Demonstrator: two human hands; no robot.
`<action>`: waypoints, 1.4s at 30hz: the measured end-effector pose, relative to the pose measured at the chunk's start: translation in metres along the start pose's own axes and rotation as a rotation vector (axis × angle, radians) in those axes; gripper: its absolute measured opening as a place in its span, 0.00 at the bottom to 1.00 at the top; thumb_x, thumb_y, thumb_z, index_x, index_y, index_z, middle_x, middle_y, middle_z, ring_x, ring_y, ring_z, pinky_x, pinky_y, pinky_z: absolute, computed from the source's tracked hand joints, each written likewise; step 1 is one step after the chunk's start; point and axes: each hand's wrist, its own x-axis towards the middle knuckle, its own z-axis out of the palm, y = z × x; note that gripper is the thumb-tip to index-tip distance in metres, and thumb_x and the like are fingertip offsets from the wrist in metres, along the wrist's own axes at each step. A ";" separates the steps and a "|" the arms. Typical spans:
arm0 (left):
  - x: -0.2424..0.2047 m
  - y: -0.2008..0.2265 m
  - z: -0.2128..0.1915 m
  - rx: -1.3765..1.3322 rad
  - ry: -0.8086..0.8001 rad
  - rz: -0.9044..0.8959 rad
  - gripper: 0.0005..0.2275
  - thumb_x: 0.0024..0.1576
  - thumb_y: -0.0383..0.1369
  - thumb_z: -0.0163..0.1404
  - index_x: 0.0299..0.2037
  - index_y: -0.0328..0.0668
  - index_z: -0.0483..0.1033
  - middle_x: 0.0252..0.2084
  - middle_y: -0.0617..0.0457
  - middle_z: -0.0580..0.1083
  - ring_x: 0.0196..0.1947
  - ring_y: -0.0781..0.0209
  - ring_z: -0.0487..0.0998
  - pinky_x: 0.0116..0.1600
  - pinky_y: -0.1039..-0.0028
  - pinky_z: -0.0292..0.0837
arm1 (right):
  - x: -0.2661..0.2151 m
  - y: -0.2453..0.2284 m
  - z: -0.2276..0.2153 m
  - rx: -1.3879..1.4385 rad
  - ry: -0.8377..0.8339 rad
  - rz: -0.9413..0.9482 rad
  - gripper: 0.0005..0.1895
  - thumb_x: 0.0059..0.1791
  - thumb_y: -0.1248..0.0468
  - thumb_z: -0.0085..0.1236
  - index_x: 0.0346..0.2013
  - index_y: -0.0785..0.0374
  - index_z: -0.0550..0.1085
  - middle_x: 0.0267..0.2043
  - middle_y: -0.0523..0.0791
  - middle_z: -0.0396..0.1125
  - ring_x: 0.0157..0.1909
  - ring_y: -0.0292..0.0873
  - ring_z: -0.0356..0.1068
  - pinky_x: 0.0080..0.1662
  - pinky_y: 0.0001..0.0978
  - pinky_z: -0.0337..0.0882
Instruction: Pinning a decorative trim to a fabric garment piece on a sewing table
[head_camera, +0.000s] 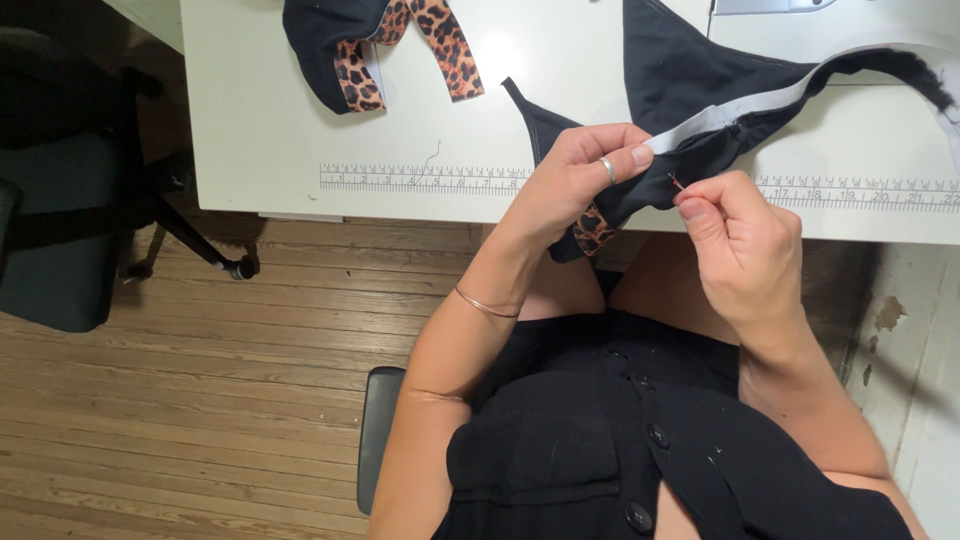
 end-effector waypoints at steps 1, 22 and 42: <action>0.000 0.000 0.000 -0.003 -0.001 -0.001 0.08 0.61 0.38 0.49 0.32 0.46 0.75 0.29 0.67 0.65 0.33 0.74 0.61 0.42 0.82 0.54 | 0.000 0.001 0.000 0.000 0.000 0.004 0.09 0.63 0.65 0.50 0.44 0.68 0.75 0.38 0.45 0.72 0.35 0.43 0.68 0.40 0.34 0.66; 0.000 0.000 0.001 -0.013 0.027 -0.018 0.08 0.60 0.38 0.50 0.31 0.46 0.74 0.28 0.67 0.65 0.31 0.73 0.60 0.40 0.82 0.54 | 0.008 -0.005 0.000 0.115 0.117 -0.104 0.03 0.64 0.72 0.46 0.49 0.72 0.67 0.35 0.51 0.66 0.36 0.46 0.67 0.45 0.36 0.68; -0.003 0.001 0.018 0.034 0.144 -0.046 0.09 0.58 0.37 0.52 0.27 0.46 0.75 0.26 0.67 0.66 0.30 0.74 0.61 0.38 0.82 0.56 | 0.017 0.026 0.011 -0.136 0.043 -0.384 0.03 0.50 0.74 0.44 0.35 0.68 0.67 0.30 0.46 0.62 0.26 0.50 0.60 0.33 0.43 0.62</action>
